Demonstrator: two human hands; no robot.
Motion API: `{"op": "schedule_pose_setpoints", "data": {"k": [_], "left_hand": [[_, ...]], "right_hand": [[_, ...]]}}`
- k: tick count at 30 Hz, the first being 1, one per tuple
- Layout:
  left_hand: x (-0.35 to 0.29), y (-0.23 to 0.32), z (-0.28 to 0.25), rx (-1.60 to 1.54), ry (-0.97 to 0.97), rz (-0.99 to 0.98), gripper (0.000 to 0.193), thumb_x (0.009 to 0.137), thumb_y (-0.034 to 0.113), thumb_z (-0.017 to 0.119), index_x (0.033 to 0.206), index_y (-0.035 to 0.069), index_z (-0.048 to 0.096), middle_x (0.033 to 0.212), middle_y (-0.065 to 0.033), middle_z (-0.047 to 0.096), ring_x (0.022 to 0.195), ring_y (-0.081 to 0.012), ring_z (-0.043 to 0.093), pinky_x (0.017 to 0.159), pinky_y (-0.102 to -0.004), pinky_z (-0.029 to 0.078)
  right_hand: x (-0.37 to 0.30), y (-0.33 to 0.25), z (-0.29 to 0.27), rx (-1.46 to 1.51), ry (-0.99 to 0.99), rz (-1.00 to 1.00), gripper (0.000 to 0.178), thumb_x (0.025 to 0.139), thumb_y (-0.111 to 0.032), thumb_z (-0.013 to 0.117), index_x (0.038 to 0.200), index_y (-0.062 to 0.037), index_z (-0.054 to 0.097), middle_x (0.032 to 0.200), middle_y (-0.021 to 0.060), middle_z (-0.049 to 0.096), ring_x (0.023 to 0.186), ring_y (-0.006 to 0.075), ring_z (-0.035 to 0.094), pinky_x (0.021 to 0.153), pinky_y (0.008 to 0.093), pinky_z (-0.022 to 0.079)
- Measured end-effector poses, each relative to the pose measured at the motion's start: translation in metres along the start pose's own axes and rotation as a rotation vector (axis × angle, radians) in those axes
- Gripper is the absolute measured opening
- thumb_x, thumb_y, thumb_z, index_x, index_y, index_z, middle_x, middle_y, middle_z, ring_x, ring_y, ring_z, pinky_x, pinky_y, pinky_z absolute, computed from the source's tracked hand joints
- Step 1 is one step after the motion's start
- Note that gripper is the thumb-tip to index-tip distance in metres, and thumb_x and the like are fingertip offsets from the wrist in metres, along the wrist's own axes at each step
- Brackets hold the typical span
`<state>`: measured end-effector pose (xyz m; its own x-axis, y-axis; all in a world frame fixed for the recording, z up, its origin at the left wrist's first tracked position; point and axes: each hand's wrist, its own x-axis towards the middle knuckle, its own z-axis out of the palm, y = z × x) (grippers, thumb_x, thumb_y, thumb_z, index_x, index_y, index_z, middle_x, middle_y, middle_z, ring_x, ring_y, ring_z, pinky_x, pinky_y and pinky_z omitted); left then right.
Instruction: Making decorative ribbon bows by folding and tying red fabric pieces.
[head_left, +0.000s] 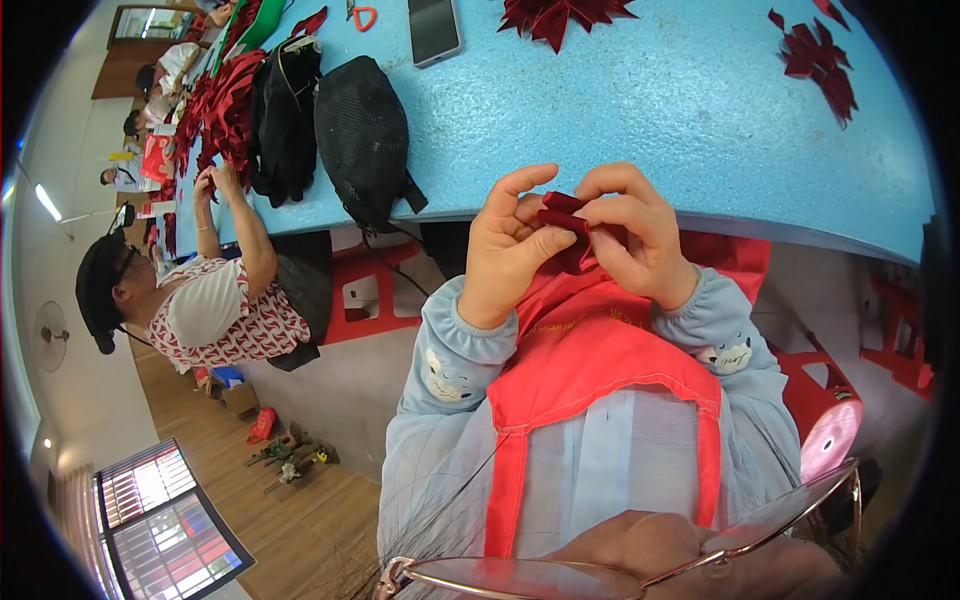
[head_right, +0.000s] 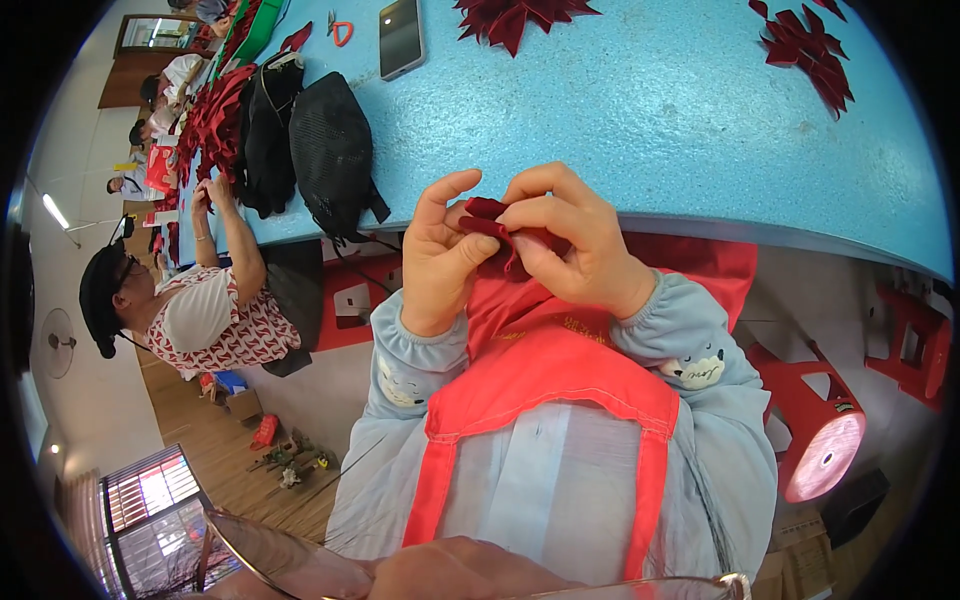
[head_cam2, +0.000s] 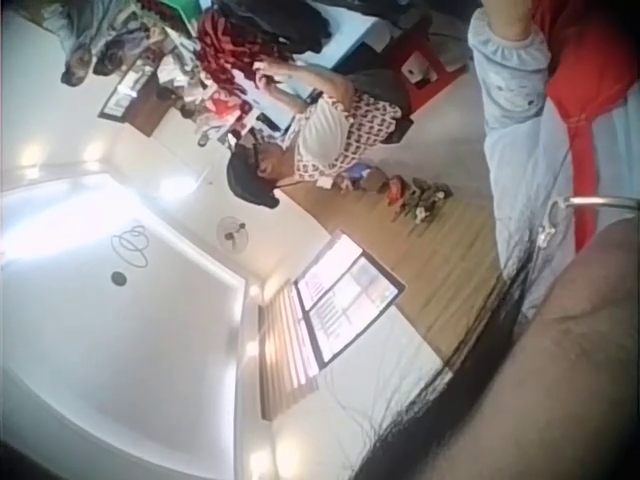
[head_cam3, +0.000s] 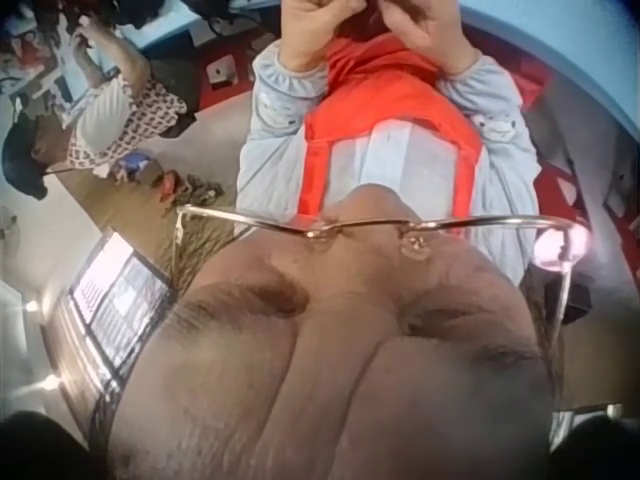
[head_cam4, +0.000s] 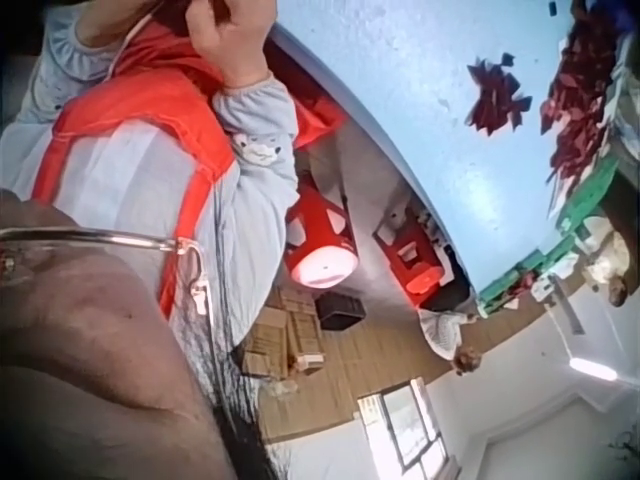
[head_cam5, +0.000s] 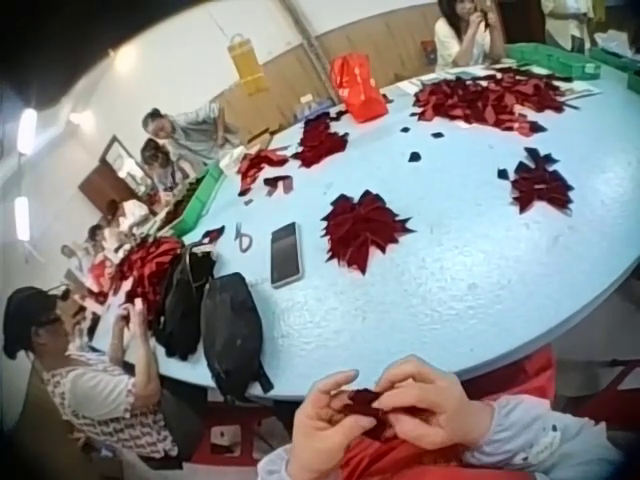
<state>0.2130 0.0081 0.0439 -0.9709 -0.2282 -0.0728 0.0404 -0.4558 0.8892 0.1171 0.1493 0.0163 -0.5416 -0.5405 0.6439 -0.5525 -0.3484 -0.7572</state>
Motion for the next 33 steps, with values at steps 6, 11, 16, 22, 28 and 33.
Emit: {"op": "schedule_pose_setpoints", "data": {"k": [6,11,16,22,28,33], "left_hand": [[0.002,-0.005,0.003,0.391,0.012,0.082,0.056,0.079,-0.008,0.062,0.129,0.005,0.041,0.097,-0.0085,0.062,0.087,-0.0121,0.059,0.075,-0.0236,0.049],[0.0,-0.008,0.007,0.759,0.039,0.146,0.057,0.077,-0.009,0.063,0.129,0.006,0.042,0.093,-0.0073,0.062,0.084,-0.0105,0.059,0.072,-0.0229,0.048],[0.005,0.003,0.002,0.38,0.025,-0.07,0.058,0.078,-0.008,0.063,0.13,0.005,0.041,0.092,-0.0066,0.062,0.082,-0.011,0.059,0.074,-0.0225,0.048],[0.006,0.018,-0.005,0.086,0.008,-0.207,0.06,0.079,-0.005,0.064,0.132,0.005,0.037,0.094,-0.0067,0.061,0.083,-0.0118,0.059,0.077,-0.0231,0.048],[0.006,0.026,-0.015,0.046,-0.06,-0.3,0.066,0.078,0.002,0.068,0.135,0.004,0.034,0.101,-0.0104,0.061,0.093,-0.0175,0.061,0.082,-0.0289,0.049],[0.007,0.033,-0.016,0.067,-0.063,-0.371,0.066,0.079,0.002,0.068,0.135,0.004,0.034,0.101,-0.0101,0.062,0.091,-0.017,0.061,0.082,-0.0286,0.049]], "right_hand": [[-0.01,0.003,0.02,0.532,0.277,0.399,0.016,0.082,0.006,0.051,0.093,-0.0034,0.058,0.102,0.0089,0.054,0.09,0.0158,0.053,0.08,0.0285,0.044],[-0.017,0.015,0.02,0.422,0.272,0.582,0.017,0.086,0.001,0.052,0.102,-0.0021,0.057,0.1,0.0042,0.056,0.093,0.0123,0.053,0.078,0.0243,0.045],[-0.017,0.015,0.013,0.688,0.236,0.618,0.03,0.085,0.002,0.051,0.114,-0.0025,0.052,0.106,0.0055,0.055,0.101,0.0127,0.052,0.086,0.0257,0.043],[-0.01,0.003,0.01,0.847,0.07,0.524,0.035,0.084,0.002,0.05,0.118,-0.0019,0.049,0.113,0.0065,0.053,0.109,0.0132,0.049,0.093,0.0278,0.04],[-0.017,0.017,0.009,0.777,0.088,0.765,0.023,0.089,-0.005,0.051,0.111,0.0002,0.054,0.104,0.0065,0.059,0.099,0.0129,0.055,0.087,0.0262,0.045],[-0.019,0.021,0.007,0.84,0.232,0.759,0.016,0.091,-0.008,0.052,0.103,0.001,0.058,0.096,0.0054,0.063,0.088,0.0118,0.059,0.079,0.0245,0.048]]}}
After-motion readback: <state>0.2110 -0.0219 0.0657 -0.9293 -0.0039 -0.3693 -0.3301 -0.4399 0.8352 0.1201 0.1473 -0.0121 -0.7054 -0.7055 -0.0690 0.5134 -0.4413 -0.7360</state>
